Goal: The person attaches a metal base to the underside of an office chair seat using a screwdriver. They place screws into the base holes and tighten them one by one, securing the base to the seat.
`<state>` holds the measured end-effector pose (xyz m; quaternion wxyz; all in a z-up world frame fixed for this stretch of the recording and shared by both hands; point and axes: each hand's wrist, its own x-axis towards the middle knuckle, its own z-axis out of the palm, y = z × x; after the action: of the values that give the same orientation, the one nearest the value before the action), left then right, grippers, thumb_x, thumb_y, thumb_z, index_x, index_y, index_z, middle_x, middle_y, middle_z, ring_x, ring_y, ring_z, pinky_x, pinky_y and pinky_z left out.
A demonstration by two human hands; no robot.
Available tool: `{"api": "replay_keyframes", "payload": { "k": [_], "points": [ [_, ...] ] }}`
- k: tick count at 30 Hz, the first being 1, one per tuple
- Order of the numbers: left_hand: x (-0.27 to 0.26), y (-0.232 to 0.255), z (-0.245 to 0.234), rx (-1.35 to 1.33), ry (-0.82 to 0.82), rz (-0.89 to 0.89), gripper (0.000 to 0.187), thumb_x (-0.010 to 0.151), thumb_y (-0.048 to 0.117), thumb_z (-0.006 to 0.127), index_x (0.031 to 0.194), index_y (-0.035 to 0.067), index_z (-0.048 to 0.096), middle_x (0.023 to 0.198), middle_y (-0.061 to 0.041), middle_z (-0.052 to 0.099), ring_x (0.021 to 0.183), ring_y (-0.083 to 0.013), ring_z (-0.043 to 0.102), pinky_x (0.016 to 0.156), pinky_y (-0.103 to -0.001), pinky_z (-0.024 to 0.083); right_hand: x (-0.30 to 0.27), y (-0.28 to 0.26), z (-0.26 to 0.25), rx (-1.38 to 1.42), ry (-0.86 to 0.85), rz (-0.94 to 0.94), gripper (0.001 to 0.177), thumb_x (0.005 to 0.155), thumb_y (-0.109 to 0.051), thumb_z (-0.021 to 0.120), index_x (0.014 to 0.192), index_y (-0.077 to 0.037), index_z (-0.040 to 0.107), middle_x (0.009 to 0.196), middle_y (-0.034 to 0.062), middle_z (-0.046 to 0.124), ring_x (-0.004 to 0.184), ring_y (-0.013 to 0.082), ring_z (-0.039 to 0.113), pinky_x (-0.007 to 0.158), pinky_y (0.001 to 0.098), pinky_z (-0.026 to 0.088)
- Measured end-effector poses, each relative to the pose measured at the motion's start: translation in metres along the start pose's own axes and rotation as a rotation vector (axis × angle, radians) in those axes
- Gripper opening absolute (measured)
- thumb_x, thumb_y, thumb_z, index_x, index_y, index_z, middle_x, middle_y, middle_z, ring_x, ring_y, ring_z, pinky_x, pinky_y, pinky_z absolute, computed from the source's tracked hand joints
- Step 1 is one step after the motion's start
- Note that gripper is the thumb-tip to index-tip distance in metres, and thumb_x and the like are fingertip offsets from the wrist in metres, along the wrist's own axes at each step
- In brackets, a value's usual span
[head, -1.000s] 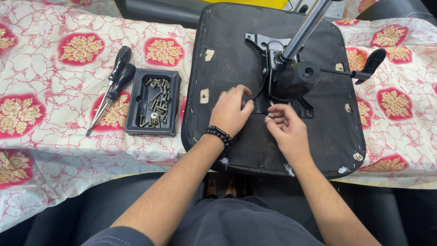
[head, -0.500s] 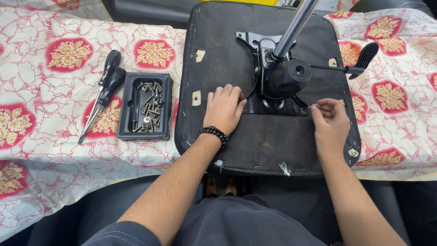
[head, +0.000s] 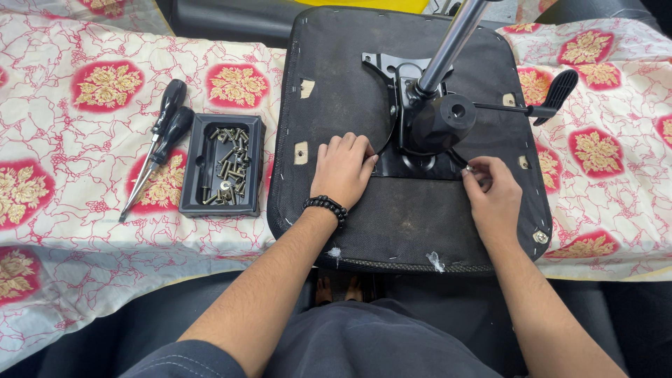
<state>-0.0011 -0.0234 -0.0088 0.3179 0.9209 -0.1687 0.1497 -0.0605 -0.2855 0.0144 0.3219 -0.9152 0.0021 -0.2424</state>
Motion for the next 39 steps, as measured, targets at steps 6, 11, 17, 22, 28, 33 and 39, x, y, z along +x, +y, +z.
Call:
{"api": "replay_keyframes", "payload": {
  "k": [6,11,17,22,28,33,39],
  "points": [
    [-0.001,0.002,-0.001,-0.022,0.022,-0.006,0.014,0.096,0.028,0.065,0.095,0.014,0.066,0.097,-0.001,0.063,0.096,-0.0207,0.058,0.089,-0.039,0.042,0.000,-0.001,0.003,-0.102,0.018,-0.101,0.015,0.095,-0.003,0.072,0.109,0.001,0.066,0.101,0.0130,0.062,0.085,0.0187,0.065,0.070,0.0297,0.054],
    [-0.001,0.002,-0.001,-0.019,0.028,-0.002,0.013,0.096,0.026,0.065,0.095,0.014,0.067,0.097,0.000,0.064,0.095,-0.0199,0.058,0.088,-0.039,0.042,-0.004,-0.004,-0.002,-0.069,0.003,-0.066,0.015,0.096,-0.003,0.072,0.109,0.000,0.067,0.099,0.0097,0.066,0.086,0.0182,0.066,0.073,0.0300,0.053],
    [-0.001,-0.002,0.003,-0.035,0.016,-0.010,0.013,0.097,0.026,0.065,0.097,0.014,0.068,0.098,0.000,0.065,0.095,-0.0193,0.059,0.090,-0.039,0.042,-0.008,-0.027,0.000,0.059,0.043,0.004,0.014,0.095,-0.004,0.070,0.109,0.000,0.067,0.098,0.0082,0.070,0.088,0.0149,0.068,0.072,0.0278,0.053],
    [0.004,-0.025,0.002,-0.270,-0.073,0.040,0.013,0.090,0.019,0.068,0.101,0.013,0.073,0.100,0.000,0.067,0.101,-0.0215,0.060,0.096,-0.039,0.042,-0.013,-0.063,0.022,0.197,-0.039,-0.073,0.017,0.094,-0.005,0.072,0.109,0.000,0.067,0.097,0.0079,0.071,0.083,0.0140,0.068,0.072,0.0266,0.054],
    [0.003,-0.036,0.009,-0.316,-0.032,0.091,0.016,0.088,0.016,0.070,0.103,0.014,0.073,0.103,-0.003,0.065,0.105,-0.0258,0.059,0.095,-0.041,0.043,0.003,-0.094,0.066,0.227,-0.181,-0.128,0.017,0.093,-0.007,0.073,0.108,-0.002,0.068,0.096,0.0068,0.072,0.077,0.0134,0.068,0.069,0.0270,0.054],
    [0.000,-0.035,0.014,-0.267,0.036,0.113,0.013,0.089,0.017,0.070,0.101,0.014,0.071,0.102,-0.003,0.064,0.104,-0.0263,0.059,0.094,-0.042,0.044,0.000,-0.092,0.079,0.118,-0.172,-0.224,0.016,0.093,-0.008,0.074,0.107,-0.004,0.068,0.098,0.0055,0.069,0.085,0.0163,0.066,0.071,0.0307,0.053],
    [-0.003,-0.027,0.011,-0.189,0.056,0.127,0.010,0.092,0.018,0.068,0.102,0.014,0.068,0.102,-0.005,0.062,0.103,-0.0270,0.059,0.090,-0.042,0.044,0.000,-0.086,0.086,0.051,-0.182,-0.328,0.014,0.096,-0.006,0.069,0.109,-0.002,0.065,0.104,0.0077,0.061,0.086,0.0194,0.064,0.077,0.0334,0.055]
  ]
}}
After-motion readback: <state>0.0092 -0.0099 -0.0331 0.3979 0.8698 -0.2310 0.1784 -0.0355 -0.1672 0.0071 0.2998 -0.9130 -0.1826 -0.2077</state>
